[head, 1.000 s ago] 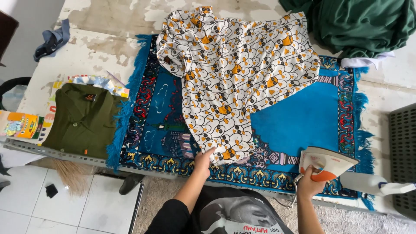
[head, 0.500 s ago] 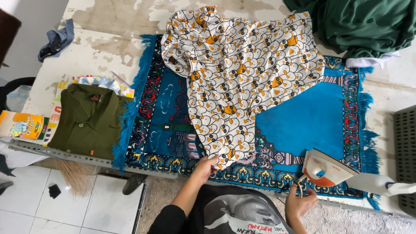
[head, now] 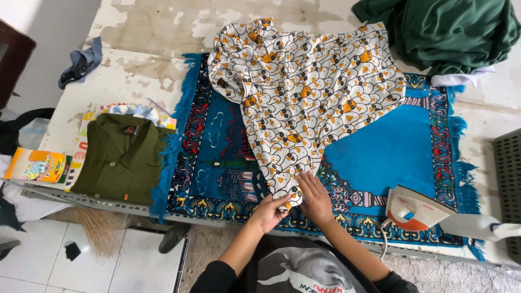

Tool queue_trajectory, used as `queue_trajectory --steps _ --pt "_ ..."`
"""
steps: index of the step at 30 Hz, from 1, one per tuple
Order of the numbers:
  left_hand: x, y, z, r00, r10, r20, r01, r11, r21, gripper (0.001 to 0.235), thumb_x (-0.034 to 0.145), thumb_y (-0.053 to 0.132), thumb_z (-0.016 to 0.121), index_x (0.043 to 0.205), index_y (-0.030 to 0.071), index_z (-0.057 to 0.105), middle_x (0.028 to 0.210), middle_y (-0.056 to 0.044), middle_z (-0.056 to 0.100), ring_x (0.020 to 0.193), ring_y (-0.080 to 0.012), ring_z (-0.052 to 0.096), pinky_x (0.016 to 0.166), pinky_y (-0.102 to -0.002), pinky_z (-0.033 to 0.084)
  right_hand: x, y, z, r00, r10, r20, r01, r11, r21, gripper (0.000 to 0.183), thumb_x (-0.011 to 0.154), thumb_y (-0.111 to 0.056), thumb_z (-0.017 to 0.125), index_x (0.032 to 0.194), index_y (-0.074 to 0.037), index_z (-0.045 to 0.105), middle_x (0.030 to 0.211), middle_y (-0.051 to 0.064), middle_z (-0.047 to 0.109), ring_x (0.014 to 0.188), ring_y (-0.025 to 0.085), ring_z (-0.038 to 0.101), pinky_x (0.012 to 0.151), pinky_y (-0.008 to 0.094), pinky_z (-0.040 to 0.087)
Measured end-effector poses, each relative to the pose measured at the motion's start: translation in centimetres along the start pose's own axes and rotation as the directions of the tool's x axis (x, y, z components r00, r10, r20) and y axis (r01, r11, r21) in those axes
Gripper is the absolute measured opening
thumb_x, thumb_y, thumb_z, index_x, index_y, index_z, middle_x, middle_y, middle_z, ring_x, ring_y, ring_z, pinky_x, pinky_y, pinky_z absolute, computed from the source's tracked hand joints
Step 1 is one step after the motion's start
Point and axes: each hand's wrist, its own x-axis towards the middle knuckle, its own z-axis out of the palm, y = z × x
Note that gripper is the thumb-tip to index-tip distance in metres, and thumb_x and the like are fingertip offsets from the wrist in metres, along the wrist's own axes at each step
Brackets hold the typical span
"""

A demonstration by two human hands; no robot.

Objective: The person irons a patterned shirt laid on a blue rug on a table. They spray water on the fabric, smooth it with their hands, and use an iron to press different sections. The shirt is repeatedly repositioned and smoothed during the process.

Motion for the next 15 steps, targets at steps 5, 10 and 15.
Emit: queue_trajectory --steps 5,10,15 --pt "-1.4 2.9 -0.1 0.999 0.032 -0.004 -0.032 0.999 0.045 0.025 0.091 0.015 0.081 0.099 0.009 0.058 0.070 -0.007 0.058 0.048 -0.0177 0.061 0.036 -0.020 0.044 -0.3 0.7 0.0 0.996 0.085 -0.010 -0.082 0.986 0.145 0.067 0.081 0.008 0.050 0.147 -0.002 0.054 0.147 0.020 0.057 0.135 0.036 0.053 0.112 0.045 0.043" --pt "-1.2 3.0 -1.1 0.997 0.053 -0.046 -0.045 0.987 0.155 0.026 0.092 0.015 0.077 0.109 0.007 0.058 0.071 -0.009 0.054 0.039 -0.0151 0.050 0.030 -0.021 0.035 -1.9 -0.4 -0.4 0.993 0.082 0.087 -0.088 0.994 0.065 0.054 0.087 0.002 0.053 0.141 -0.005 0.061 0.146 0.017 0.058 0.134 0.032 0.055 0.114 0.039 0.042" --pt "2.2 -1.0 -3.1 1.000 -0.020 -0.006 0.021 0.988 0.154 0.024 0.095 0.010 0.070 0.114 0.008 0.057 0.073 -0.006 0.051 0.036 -0.0130 0.044 0.029 -0.021 0.034 0.0 -3.5 -0.5 0.982 -0.056 0.178 0.028 0.988 0.153 0.102 0.064 -0.011 0.083 0.155 -0.003 0.039 0.159 0.023 0.039 0.142 0.038 0.043 0.115 0.045 0.039"
